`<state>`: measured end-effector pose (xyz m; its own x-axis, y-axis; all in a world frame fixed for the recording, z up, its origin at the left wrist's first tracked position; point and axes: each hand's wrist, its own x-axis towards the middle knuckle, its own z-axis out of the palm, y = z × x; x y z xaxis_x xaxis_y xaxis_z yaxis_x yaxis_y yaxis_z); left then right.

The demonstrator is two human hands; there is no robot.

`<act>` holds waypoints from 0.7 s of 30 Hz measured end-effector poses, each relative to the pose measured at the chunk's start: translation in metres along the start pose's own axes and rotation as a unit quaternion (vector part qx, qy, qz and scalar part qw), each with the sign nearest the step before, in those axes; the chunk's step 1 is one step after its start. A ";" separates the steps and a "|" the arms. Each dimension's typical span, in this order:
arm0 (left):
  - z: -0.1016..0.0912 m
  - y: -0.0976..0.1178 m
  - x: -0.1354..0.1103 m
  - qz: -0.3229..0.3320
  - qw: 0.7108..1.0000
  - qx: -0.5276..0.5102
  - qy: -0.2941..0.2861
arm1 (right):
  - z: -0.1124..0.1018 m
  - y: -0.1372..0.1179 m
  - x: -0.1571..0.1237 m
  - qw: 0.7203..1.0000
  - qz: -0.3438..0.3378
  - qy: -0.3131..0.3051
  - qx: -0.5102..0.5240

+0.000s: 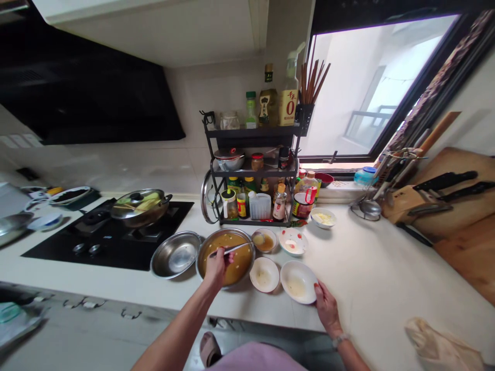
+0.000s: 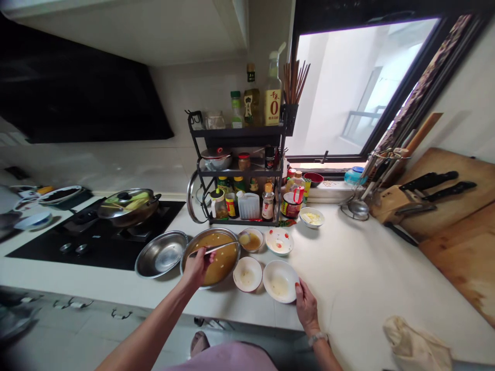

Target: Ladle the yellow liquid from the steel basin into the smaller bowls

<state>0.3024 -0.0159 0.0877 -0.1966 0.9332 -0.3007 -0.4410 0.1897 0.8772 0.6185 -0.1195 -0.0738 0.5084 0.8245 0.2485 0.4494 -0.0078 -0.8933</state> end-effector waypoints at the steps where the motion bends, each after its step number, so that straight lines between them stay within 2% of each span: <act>1: -0.004 0.004 -0.002 0.002 1.000 -0.003 0.003 | 0.000 0.001 0.000 1.000 0.002 0.000 0.000; 7: -0.040 0.025 -0.015 0.039 0.999 0.005 0.020 | 0.001 0.006 0.001 1.000 0.006 0.006 -0.011; 12: -0.070 0.025 -0.026 0.113 0.988 0.099 0.025 | 0.000 0.007 0.001 1.000 0.017 -0.009 -0.009; 17: -0.088 0.020 -0.035 0.223 0.937 0.268 0.003 | 0.000 0.007 0.001 1.000 0.012 -0.001 -0.014; 21: -0.094 0.015 -0.037 0.280 0.906 0.315 -0.041 | 0.001 0.006 0.001 1.000 0.017 0.002 -0.012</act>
<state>0.2205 -0.0763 0.0772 -0.1579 0.9515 0.2642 0.2998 -0.2087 0.9309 0.6210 -0.1178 -0.0788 0.5269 0.8210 0.2200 0.4500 -0.0499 -0.8917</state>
